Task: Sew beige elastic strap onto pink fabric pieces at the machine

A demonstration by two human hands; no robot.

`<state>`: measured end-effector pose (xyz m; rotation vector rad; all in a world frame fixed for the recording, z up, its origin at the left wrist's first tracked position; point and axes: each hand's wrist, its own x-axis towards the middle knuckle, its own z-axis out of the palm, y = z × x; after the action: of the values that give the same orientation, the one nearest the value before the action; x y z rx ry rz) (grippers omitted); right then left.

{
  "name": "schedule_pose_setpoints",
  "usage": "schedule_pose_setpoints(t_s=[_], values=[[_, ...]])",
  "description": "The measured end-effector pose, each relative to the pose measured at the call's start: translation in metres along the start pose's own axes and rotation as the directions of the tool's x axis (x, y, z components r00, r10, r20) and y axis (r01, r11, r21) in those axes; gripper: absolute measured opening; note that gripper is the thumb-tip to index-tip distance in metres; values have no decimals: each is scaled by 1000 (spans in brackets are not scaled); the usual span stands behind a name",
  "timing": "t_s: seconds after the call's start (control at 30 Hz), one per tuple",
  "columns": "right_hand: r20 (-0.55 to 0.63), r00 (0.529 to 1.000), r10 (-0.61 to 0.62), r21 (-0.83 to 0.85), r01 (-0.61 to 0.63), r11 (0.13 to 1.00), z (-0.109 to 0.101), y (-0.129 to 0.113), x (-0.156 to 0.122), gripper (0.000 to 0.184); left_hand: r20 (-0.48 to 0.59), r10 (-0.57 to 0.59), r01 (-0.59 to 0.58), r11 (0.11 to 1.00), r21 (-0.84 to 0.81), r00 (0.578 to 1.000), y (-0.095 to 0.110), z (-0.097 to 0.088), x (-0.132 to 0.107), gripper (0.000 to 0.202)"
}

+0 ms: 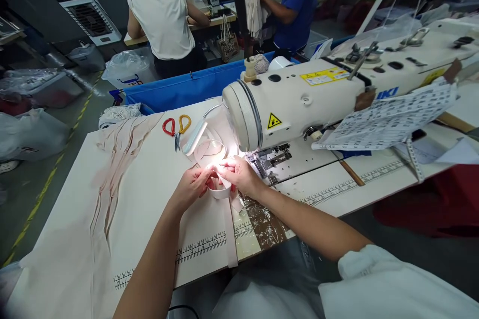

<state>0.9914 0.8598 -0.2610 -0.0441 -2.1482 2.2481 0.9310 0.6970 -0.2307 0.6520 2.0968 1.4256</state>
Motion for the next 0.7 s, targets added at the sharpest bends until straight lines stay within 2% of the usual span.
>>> schedule_pose_setpoints(t_s=[0.1, 0.2, 0.27, 0.37, 0.5, 0.7], values=[[56, 998, -5, 12, 4, 1000, 3, 3, 0, 28, -65, 1, -9, 993, -122, 998, -4, 3, 4, 42], [-14, 998, -59, -126, 57, 990, 8, 3, -3, 23, -137, -50, 11, 961, -275, 989, -10, 7, 9, 32], [-74, 995, -66, -220, 49, 974, 10, 1, -6, 22, -199, -80, 8, 940, -341, 977, -12, 9, 11, 28], [-73, 996, -42, -228, 24, 973, 12, 1, -10, 22, -268, -91, -32, 906, -423, 959, -12, 7, 13, 29], [39, 999, -14, -238, 23, 971, 13, 4, -12, 18, -295, -108, -68, 845, -530, 949, -8, 3, 13, 31], [57, 996, -65, -310, 80, 947, 14, 4, -12, 16, -257, -133, -42, 816, -577, 957, -13, 0, 14, 39]])
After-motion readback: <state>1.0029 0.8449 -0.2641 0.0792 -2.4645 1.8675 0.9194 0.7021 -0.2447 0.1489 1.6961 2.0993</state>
